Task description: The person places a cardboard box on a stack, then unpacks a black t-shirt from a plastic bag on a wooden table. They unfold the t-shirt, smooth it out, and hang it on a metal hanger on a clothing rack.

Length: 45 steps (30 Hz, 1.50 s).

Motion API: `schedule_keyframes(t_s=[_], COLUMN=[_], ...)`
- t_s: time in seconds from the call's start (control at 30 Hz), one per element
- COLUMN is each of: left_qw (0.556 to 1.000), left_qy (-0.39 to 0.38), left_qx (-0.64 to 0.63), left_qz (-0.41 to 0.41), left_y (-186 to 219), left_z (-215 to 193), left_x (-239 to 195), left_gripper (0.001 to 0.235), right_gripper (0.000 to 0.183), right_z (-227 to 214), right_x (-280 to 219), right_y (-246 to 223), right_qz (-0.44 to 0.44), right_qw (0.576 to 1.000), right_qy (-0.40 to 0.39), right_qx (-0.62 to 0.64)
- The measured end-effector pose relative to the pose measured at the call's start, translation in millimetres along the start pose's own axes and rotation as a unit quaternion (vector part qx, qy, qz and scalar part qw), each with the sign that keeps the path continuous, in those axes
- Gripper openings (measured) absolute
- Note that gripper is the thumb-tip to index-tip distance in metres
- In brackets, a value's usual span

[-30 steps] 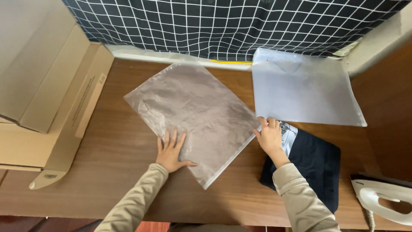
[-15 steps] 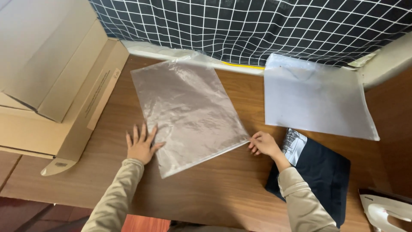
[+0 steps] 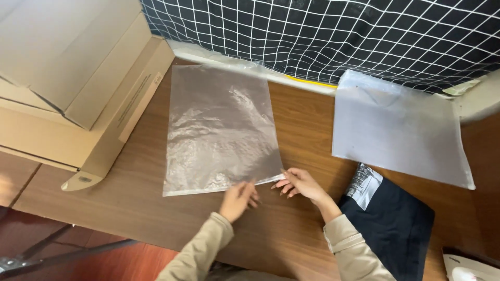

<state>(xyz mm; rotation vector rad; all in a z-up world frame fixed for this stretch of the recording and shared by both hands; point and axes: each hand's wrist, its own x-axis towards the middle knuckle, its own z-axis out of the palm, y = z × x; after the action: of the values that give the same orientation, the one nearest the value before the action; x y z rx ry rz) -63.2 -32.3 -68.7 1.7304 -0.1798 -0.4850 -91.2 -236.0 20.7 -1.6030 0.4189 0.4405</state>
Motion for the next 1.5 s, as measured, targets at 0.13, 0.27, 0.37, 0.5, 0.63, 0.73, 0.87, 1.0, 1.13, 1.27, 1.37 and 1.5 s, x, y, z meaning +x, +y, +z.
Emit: schedule_keyframes(t_s=[0.13, 0.27, 0.37, 0.5, 0.63, 0.73, 0.87, 1.0, 1.13, 1.27, 1.37, 1.5], left_qw=[0.948, 0.906, 0.909, 0.898, 0.899, 0.918, 0.919, 0.929, 0.925, 0.929, 0.941, 0.935], left_qy=[-0.04, -0.025, -0.049, 0.047, 0.07, 0.079, 0.069, 0.069, 0.091, 0.103, 0.079, 0.076], left_qx=[-0.257, -0.353, -0.332, -0.373, -0.38, -0.338, -0.348, -0.335, -0.348, -0.333, -0.319, -0.339], left_qz=[-0.183, -0.232, -0.249, -0.231, -0.208, -0.19, -0.171, -0.145, -0.122, -0.125, -0.076, -0.065], left_y=[18, 16, 40, 9, -9, -10, -30, -41, -33, -4, -18, -39], left_z=[34, 49, 49, 57, 68, 70, 77, 79, 76, 69, 77, 83], left_x=[-16, -7, -15, 6, 16, 14, 20, 25, 20, 5, 10, 17], left_gripper=[0.059, 0.052, 0.063, 0.05, 0.04, 0.035, 0.033, 0.034, 0.036, 0.04, 0.04, 0.038], right_gripper=[0.033, 0.026, 0.024, 0.025, 0.027, 0.026, 0.028, 0.028, 0.03, 0.027, 0.028, 0.029], right_z=[6, 14, 17, 23, 28, 29, 34, 42, 42, 40, 40, 43], right_x=[16, 19, 19, 12, 11, 17, 21, 19, 16, 31, 41, 33], right_y=[20, 28, 29, 24, 35, 49, 56, 49, 46, 62, 75, 67], right_qz=[-0.008, -0.008, -0.007, 0.001, -0.01, -0.023, -0.029, -0.019, -0.046, -0.074, -0.095, -0.105], right_qw=[1.0, 1.0, 0.998, 1.0, 0.996, 0.995, 0.995, 0.995, 0.992, 0.992, 0.993, 0.991], right_qy=[-0.008, 0.008, 0.033, 0.019, 0.07, 0.074, 0.07, 0.064, 0.081, 0.088, 0.073, 0.08], right_qx=[-0.018, 0.011, 0.05, 0.025, 0.046, 0.057, 0.059, 0.072, 0.08, 0.05, 0.006, -0.022])
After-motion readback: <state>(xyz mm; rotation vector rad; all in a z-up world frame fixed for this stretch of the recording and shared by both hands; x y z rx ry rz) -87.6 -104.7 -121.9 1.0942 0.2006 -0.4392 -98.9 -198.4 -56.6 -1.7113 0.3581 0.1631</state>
